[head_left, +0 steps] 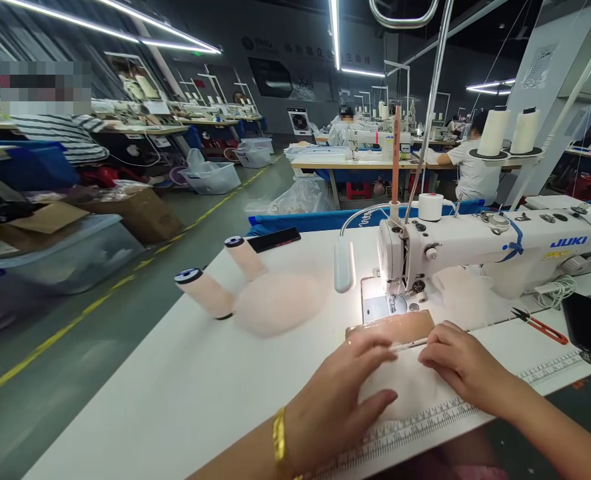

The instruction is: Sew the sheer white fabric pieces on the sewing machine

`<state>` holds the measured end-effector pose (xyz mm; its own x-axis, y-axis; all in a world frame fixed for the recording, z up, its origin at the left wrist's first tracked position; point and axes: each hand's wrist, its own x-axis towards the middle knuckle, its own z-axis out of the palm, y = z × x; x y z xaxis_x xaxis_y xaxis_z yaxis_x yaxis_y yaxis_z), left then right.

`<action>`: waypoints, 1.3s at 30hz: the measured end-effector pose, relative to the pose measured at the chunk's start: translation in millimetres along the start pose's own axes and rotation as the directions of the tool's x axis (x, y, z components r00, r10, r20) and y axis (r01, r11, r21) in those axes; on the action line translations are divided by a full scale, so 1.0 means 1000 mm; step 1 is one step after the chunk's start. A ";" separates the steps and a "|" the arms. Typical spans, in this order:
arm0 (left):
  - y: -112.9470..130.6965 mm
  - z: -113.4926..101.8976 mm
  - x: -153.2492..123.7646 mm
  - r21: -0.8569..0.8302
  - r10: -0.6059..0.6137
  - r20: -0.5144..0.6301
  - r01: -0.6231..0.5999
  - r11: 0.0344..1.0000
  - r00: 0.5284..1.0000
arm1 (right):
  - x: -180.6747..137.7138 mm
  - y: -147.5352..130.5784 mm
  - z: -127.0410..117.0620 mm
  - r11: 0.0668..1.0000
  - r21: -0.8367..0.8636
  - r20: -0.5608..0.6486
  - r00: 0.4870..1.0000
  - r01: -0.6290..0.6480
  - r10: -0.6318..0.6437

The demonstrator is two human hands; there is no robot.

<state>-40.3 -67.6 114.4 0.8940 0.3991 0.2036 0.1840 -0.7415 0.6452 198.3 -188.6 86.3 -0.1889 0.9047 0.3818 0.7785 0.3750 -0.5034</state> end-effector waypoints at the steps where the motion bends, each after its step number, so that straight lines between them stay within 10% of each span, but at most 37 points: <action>1: 0.000 0.001 0.006 -0.018 -0.033 -0.034 0.032 0.999 0.999 | 0.005 -0.002 0.000 0.998 0.055 -0.020 0.999 0.032 -0.031; 9: -0.008 -0.002 0.033 -0.295 -0.234 0.002 0.224 0.929 0.972 | 0.025 -0.008 0.014 0.714 0.615 0.065 0.924 -0.335 0.377; 22: 0.015 -0.025 0.020 -0.087 -0.025 -0.111 0.016 0.996 0.994 | 0.027 -0.014 0.004 0.929 0.293 0.133 0.972 -0.226 0.194; 27: 0.007 -0.029 0.017 0.029 0.193 -0.050 -0.192 0.981 0.980 | 0.013 0.000 -0.008 0.984 -0.148 -0.181 0.976 0.097 -0.123; 30: -0.001 -0.030 0.005 0.050 0.250 0.132 -0.258 0.965 0.959 | -0.003 -0.002 -0.012 0.902 -0.359 -0.017 0.965 0.240 -0.263; 34: -0.013 -0.030 -0.004 -0.080 0.091 0.289 -0.071 0.994 0.953 | -0.018 -0.016 -0.004 0.876 -0.373 0.221 0.947 0.305 -0.235; 39: -0.018 -0.003 0.016 0.120 -0.188 -0.003 0.187 0.975 0.982 | -0.020 -0.016 0.017 0.863 -0.393 0.190 0.946 0.319 -0.263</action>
<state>-30.2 -45.9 108.3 0.8421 0.5332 0.0811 0.3956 -0.7128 0.5791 179.4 -208.9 73.8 -0.4971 0.7956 0.3462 0.8465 0.5324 -0.0081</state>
